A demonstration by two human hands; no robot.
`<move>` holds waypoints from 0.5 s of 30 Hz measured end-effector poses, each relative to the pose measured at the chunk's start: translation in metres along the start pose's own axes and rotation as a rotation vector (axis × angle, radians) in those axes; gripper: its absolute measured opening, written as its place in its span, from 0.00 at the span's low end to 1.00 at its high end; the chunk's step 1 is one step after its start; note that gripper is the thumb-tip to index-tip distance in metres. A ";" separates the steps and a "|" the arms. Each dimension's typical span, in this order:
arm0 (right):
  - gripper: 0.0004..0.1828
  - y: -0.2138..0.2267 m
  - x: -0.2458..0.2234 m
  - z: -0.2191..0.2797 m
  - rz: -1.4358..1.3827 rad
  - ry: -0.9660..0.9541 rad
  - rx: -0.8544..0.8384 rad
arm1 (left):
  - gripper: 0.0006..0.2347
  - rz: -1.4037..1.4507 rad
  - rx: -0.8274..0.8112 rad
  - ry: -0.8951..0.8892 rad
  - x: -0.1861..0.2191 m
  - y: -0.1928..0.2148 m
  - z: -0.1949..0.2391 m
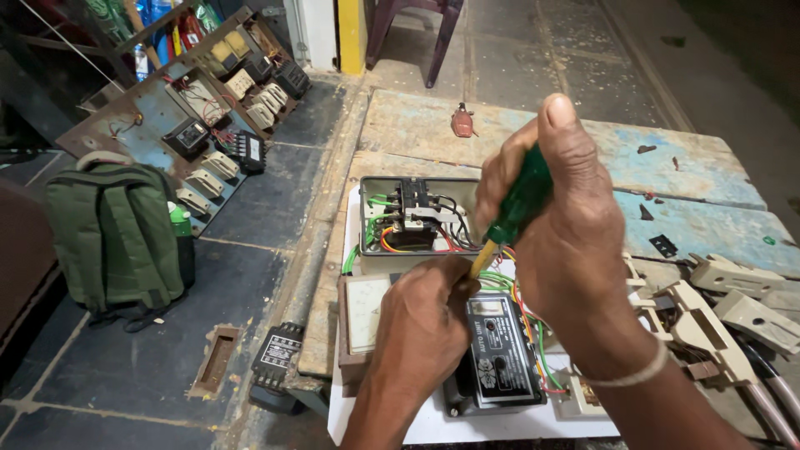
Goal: The person uses a screwdriver to secure wires to terminals inside an electrical box. They handle a black unit and a small circuit board while working on a wooden board.
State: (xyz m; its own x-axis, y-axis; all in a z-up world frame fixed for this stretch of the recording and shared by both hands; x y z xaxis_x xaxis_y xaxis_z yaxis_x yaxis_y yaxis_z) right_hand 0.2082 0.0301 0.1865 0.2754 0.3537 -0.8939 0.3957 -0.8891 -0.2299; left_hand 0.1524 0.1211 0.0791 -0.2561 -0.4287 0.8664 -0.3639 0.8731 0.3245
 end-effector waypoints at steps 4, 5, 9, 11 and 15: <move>0.21 0.005 0.003 -0.004 0.004 -0.078 0.005 | 0.07 -0.034 0.004 0.030 -0.005 -0.002 -0.001; 0.21 0.008 0.008 -0.007 -0.034 -0.118 -0.008 | 0.06 -0.048 -0.003 0.045 -0.006 -0.003 -0.001; 0.29 -0.009 0.009 -0.010 -0.296 -0.081 -0.391 | 0.09 -0.046 -0.067 0.040 -0.004 -0.007 -0.002; 0.29 -0.005 0.011 -0.007 -0.267 -0.071 -0.341 | 0.11 -0.062 -0.085 0.014 -0.004 -0.007 -0.001; 0.25 0.007 0.005 -0.002 -0.050 -0.003 -0.074 | 0.10 -0.072 0.012 -0.064 -0.003 -0.005 0.002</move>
State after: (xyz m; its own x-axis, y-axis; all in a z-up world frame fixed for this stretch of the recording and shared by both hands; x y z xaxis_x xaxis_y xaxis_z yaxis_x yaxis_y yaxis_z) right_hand 0.2144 0.0260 0.1817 0.2514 0.3959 -0.8832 0.4727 -0.8465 -0.2449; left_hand 0.1530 0.1174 0.0744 -0.2852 -0.5050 0.8147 -0.3943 0.8365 0.3805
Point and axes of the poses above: each hand's wrist, its own z-axis away from the middle knuckle, its own y-axis out of the back of the hand, x = y × z, the point moved 9 cm from there along -z, towards the middle knuckle, and after that the axes turned 1 degree about y, right-handed, at the moved point
